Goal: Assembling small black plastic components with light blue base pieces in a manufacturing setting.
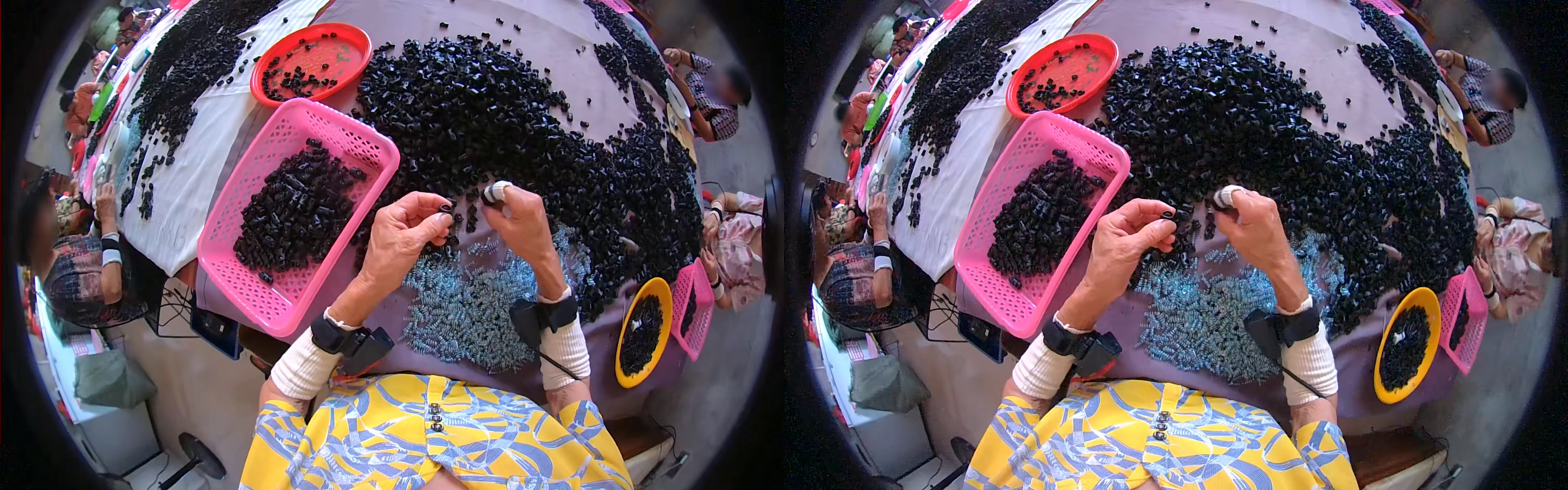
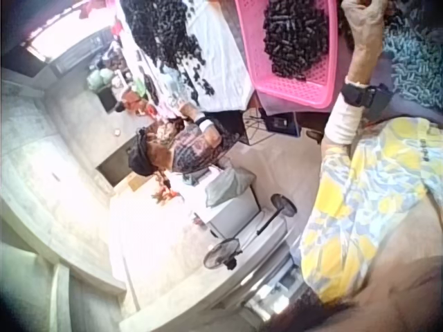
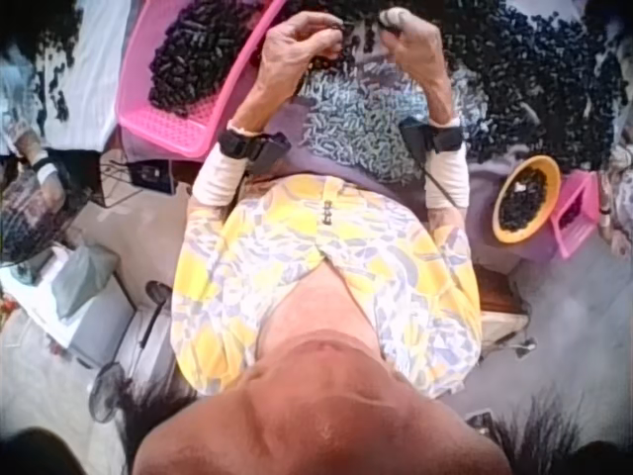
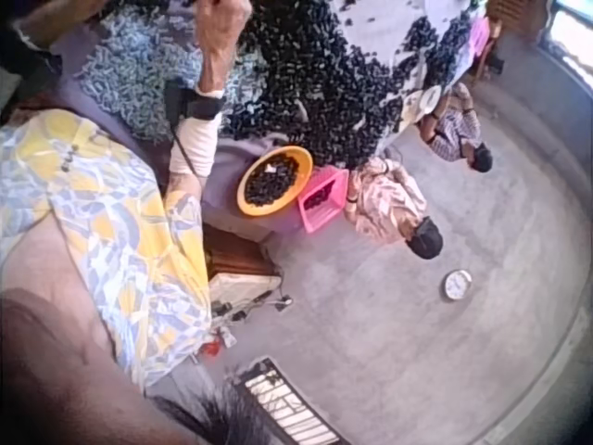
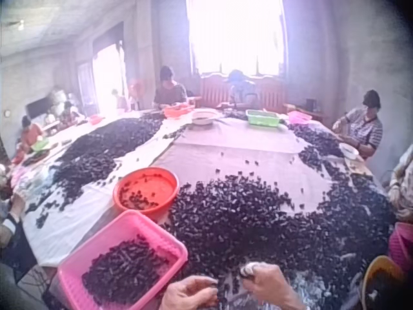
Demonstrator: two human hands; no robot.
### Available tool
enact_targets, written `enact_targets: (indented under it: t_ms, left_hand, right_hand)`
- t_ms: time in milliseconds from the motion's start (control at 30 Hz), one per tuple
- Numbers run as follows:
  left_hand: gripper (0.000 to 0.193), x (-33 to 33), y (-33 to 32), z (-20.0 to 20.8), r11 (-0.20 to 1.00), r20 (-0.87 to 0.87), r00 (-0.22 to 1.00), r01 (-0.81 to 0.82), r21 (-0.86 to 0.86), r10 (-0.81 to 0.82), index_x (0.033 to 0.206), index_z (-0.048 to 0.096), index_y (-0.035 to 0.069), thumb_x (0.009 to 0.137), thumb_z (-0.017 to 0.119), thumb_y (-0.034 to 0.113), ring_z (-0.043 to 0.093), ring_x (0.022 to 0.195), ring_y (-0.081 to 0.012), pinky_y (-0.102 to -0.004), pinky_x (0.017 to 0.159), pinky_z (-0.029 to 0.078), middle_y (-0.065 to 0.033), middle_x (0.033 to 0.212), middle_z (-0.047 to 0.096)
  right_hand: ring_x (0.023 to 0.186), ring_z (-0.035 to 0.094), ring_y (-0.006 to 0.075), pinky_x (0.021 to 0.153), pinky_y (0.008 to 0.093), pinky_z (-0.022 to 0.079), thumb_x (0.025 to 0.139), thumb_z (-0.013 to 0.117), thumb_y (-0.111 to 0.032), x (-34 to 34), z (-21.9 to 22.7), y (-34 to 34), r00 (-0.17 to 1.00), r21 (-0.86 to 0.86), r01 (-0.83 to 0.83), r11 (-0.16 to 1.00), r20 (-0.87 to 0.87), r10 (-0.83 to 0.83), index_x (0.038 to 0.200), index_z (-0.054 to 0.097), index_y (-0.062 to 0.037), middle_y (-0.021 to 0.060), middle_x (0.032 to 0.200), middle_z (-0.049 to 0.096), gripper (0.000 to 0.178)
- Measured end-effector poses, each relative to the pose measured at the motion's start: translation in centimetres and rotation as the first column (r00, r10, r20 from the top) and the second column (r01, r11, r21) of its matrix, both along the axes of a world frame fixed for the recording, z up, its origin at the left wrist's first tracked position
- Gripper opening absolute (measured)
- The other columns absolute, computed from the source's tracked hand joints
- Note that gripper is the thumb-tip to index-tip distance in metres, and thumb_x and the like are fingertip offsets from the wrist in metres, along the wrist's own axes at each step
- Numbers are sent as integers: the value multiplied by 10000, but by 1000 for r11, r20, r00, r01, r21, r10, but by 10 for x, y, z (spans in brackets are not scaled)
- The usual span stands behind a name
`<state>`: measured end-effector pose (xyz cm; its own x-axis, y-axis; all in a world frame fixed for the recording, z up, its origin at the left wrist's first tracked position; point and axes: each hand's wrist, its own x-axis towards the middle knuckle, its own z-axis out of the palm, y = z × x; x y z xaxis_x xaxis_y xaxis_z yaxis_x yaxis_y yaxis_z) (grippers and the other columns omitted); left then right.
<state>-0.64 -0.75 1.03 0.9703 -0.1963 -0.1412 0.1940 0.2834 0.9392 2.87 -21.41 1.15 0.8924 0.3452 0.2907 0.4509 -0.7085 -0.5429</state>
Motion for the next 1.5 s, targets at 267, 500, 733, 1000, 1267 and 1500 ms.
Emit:
enact_targets:
  t_ms: [267,500,733,1000,1267,1500]
  left_hand:
    - [218,-2,-5,1,976,130,991,-51,213,24,1043,617,-9,826,631,11,578,744,-57,-193,685,484,-11,848,626]
    - [217,-3,-1,4,920,308,951,-110,376,-12,1010,645,-7,794,638,-22,589,801,-85,-213,703,490,-26,916,606]
    - [212,-2,-2,9,883,422,905,-159,441,-47,968,662,-16,757,658,-36,591,748,-109,-234,671,475,-53,856,616]
    - [205,1,-5,8,951,287,958,-70,302,-21,991,651,-11,786,646,-6,585,725,-79,-199,668,473,-23,823,625]
    - [166,4,5,5,990,63,996,-75,116,68,987,646,-2,833,640,62,568,669,-56,-193,630,476,-16,775,635]
    - [189,1,3,4,997,19,1000,-19,69,17,998,639,1,830,646,87,575,695,-60,-201,629,482,-21,803,635]
  right_hand:
    - [658,658,193,571,277,505,736,669,-34,-8,25,23,980,346,-119,931,-110,166,900,601,20,121,756,650,185]
    - [650,662,226,559,304,506,741,654,-55,-9,27,27,976,287,-150,946,-108,187,935,590,1,130,734,652,212]
    - [671,640,114,565,248,534,750,654,-22,-4,34,27,939,336,-152,930,-244,241,988,605,6,68,751,662,245]
    - [573,550,103,528,252,445,770,665,-48,6,24,21,906,600,45,799,-361,220,944,584,2,76,683,619,198]
    - [748,589,306,640,392,457,705,655,-76,-4,-13,-2,977,-104,-204,973,-83,196,770,572,-28,110,734,580,116]
    - [797,562,271,720,381,417,714,650,-107,-12,-27,7,976,-375,-162,913,75,204,793,555,-57,92,777,566,133]
